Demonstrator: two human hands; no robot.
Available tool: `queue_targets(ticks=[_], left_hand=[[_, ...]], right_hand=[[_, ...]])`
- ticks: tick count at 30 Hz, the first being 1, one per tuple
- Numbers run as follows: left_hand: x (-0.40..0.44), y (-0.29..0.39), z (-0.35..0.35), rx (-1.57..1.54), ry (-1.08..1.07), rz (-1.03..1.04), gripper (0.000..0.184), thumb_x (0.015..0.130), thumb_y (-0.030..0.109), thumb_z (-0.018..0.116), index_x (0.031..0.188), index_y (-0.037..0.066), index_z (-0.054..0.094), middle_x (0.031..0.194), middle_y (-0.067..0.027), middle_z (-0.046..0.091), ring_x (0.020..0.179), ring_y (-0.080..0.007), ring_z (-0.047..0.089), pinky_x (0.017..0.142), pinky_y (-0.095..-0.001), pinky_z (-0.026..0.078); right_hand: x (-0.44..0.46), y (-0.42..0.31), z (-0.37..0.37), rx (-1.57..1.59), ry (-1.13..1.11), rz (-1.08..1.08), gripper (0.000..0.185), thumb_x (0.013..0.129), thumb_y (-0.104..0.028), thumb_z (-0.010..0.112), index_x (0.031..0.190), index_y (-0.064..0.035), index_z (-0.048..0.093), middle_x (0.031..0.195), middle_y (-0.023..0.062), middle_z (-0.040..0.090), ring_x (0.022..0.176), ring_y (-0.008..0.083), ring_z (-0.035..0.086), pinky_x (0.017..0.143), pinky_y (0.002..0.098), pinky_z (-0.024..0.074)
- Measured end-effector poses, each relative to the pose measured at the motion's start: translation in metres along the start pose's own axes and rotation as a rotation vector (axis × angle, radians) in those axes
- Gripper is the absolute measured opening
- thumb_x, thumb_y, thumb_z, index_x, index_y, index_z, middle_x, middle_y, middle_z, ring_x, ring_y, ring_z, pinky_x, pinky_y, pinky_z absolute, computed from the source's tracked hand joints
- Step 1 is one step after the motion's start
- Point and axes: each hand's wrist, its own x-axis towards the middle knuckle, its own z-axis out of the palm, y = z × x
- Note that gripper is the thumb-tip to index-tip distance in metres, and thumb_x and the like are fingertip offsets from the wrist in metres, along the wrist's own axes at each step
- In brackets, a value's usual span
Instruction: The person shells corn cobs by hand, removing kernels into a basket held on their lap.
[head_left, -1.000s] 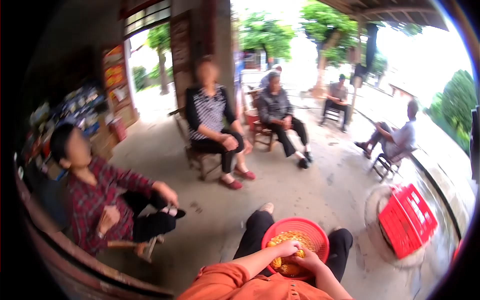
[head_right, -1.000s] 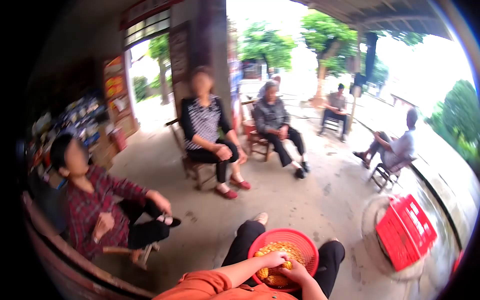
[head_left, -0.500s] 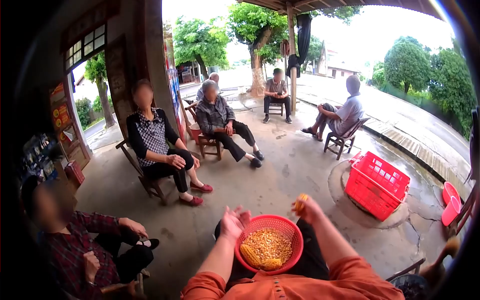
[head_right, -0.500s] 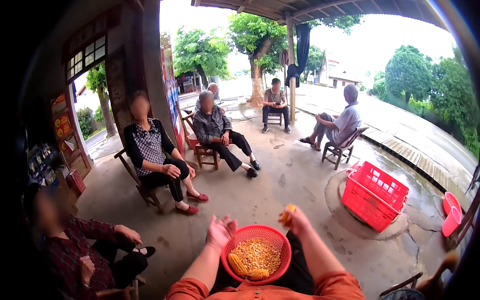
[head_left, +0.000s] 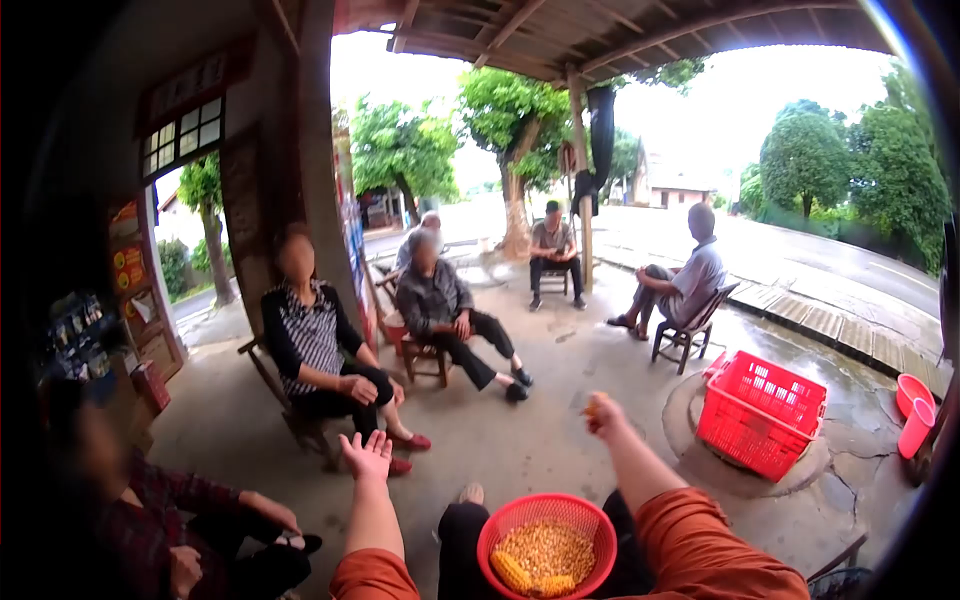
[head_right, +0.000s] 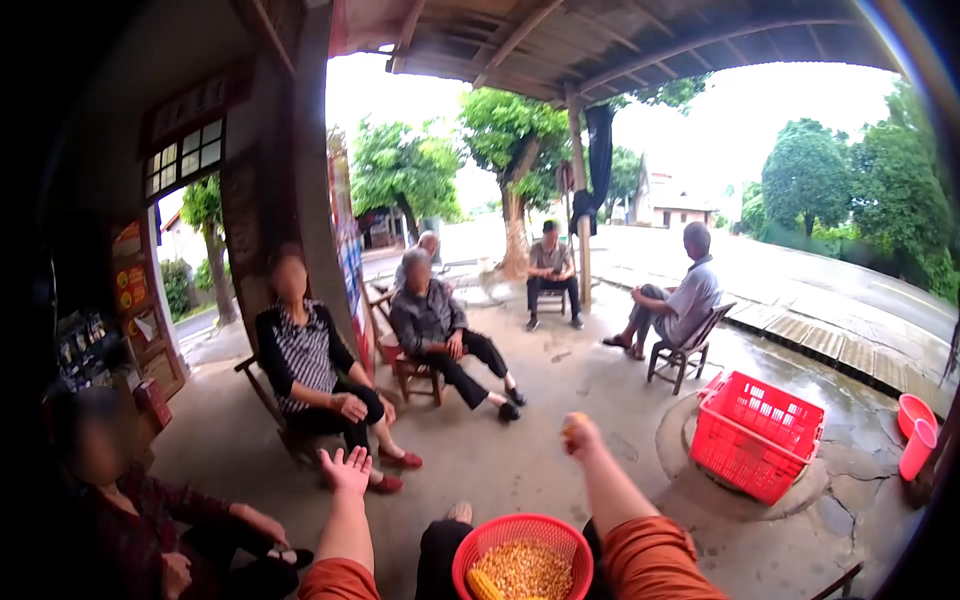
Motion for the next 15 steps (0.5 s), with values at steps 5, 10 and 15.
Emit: queue_targets(ticks=[5, 10, 15], left_hand=[[0.036, -0.011, 0.081, 0.055, -0.176, -0.044, 0.077, 0.091, 0.065, 0.039, 0.148, 0.013, 0.029, 0.136, -0.0118, 0.047, 0.115, -0.0271, 0.051, 0.097, -0.0416, 0.041], [0.033, -0.022, 0.235, 0.054, -0.509, -0.052, 0.027, 0.092, 0.022, 0.052, 0.068, 0.015, 0.041, 0.059, 0.0022, 0.04, 0.061, -0.016, 0.046, 0.066, -0.033, 0.044], [-0.108, -0.079, 0.388, 0.34, -0.825, -0.106, 0.03, 0.096, 0.024, 0.049, 0.068, 0.019, 0.042, 0.055, 0.0055, 0.034, 0.041, -0.0066, 0.03, 0.038, -0.0223, 0.021]], right_hand=[[-0.099, -0.011, 0.162, -0.306, -0.616, -0.171, 0.03, 0.09, -0.043, 0.065, 0.094, -0.0158, 0.053, 0.074, 0.0016, 0.055, 0.046, 0.0105, 0.044, 0.04, 0.0247, 0.0352], [-0.155, -0.093, 0.202, -0.304, -0.592, -0.46, 0.032, 0.091, -0.042, 0.065, 0.093, -0.0119, 0.054, 0.067, -0.001, 0.052, 0.046, 0.0098, 0.045, 0.038, 0.0251, 0.03], [-0.126, -0.19, 0.097, -0.084, -0.313, -0.742, 0.035, 0.092, -0.052, 0.052, 0.078, -0.0207, 0.048, 0.063, -0.0055, 0.042, 0.046, 0.007, 0.035, 0.038, 0.0238, 0.0263]])
